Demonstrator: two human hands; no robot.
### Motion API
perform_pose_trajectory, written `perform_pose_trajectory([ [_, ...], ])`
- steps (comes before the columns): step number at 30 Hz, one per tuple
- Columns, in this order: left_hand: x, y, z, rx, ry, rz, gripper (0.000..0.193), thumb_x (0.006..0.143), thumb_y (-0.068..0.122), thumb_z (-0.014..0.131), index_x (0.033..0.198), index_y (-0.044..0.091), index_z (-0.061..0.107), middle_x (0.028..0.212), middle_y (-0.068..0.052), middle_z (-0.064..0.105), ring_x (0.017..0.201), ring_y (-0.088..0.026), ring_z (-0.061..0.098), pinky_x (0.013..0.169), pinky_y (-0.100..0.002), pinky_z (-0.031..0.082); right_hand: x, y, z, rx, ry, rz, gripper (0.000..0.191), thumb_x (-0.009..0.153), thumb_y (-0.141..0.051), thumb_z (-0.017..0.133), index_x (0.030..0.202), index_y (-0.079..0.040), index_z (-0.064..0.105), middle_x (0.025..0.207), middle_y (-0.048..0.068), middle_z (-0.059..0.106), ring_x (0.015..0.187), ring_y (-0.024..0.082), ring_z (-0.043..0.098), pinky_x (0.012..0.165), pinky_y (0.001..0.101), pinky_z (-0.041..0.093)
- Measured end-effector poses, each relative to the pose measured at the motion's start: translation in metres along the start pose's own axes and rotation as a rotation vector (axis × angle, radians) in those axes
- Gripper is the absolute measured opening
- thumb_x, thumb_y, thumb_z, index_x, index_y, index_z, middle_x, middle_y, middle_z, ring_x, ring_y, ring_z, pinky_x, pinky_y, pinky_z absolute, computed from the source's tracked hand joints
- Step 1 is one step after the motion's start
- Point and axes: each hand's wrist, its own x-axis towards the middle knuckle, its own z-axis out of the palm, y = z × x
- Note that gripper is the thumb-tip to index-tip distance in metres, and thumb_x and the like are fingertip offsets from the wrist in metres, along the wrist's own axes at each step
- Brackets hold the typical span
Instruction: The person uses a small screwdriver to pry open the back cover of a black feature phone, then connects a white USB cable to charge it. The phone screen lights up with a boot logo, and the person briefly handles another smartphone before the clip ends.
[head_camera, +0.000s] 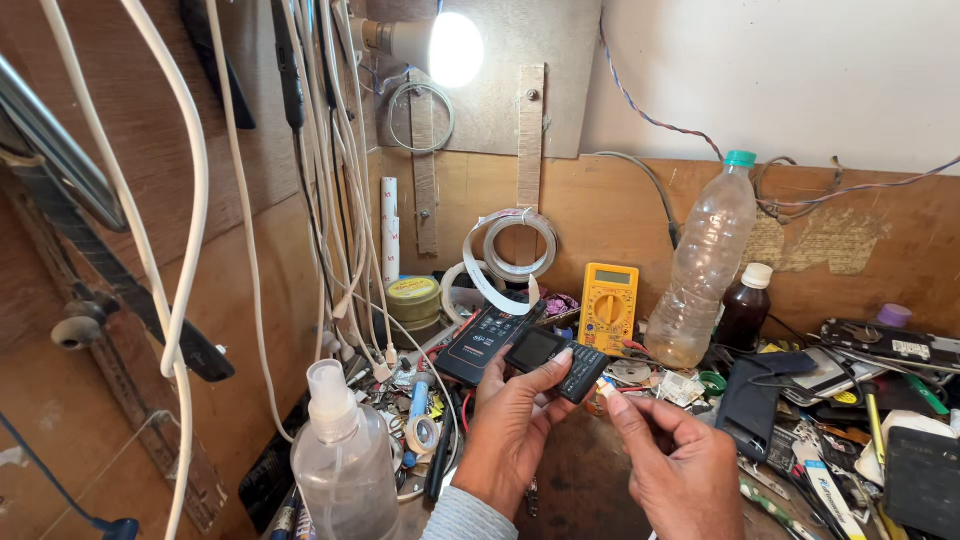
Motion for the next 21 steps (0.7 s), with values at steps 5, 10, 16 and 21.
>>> perform_pose_trajectory([
  [5, 0.001, -0.003, -0.001, 0.017, 0.007, 0.019, 0.058, 0.078, 0.006, 0.080, 0.130, 0.010, 0.055, 0.101, -0.006, 0.072, 0.078, -0.017, 0.071, 0.059, -0.028, 0.056, -0.001, 0.002, 0.000, -0.130, 0.016, -0.094, 0.028, 0.090, -0.023, 0.075, 0.101, 0.001, 0.084, 0.055, -0.002, 0.054, 0.042, 0.005, 0.038, 0.039, 0.0263, 0.024],
  [10, 0.002, -0.003, 0.000, -0.023, -0.007, 0.029, 0.059, 0.077, 0.004, 0.080, 0.130, 0.009, 0.054, 0.101, -0.008, 0.072, 0.079, -0.020, 0.073, 0.060, -0.031, 0.059, -0.002, 0.002, 0.000, -0.064, 0.025, -0.026, 0.031, 0.093, -0.028, 0.071, 0.101, 0.000, 0.081, 0.058, 0.003, 0.053, 0.038, 0.010, 0.042, 0.037, 0.0284, 0.029],
  [16, 0.002, -0.003, 0.001, -0.015, 0.010, 0.027, 0.059, 0.078, 0.003, 0.079, 0.130, 0.010, 0.053, 0.103, -0.008, 0.072, 0.081, -0.020, 0.074, 0.061, -0.031, 0.060, -0.008, -0.004, 0.007, -0.122, 0.120, -0.280, 0.024, 0.085, -0.013, 0.077, 0.100, 0.005, 0.078, 0.072, 0.009, 0.075, 0.042, 0.011, 0.058, 0.039, 0.0268, 0.047],
  [21, 0.001, -0.003, 0.001, 0.001, 0.015, 0.038, 0.059, 0.078, 0.005, 0.079, 0.131, 0.009, 0.054, 0.104, -0.007, 0.073, 0.080, -0.018, 0.073, 0.062, -0.030, 0.058, -0.016, -0.007, 0.012, -0.185, 0.161, -0.359, 0.019, 0.083, -0.010, 0.078, 0.095, 0.006, 0.079, 0.077, 0.009, 0.077, 0.045, 0.010, 0.061, 0.040, 0.0270, 0.049],
])
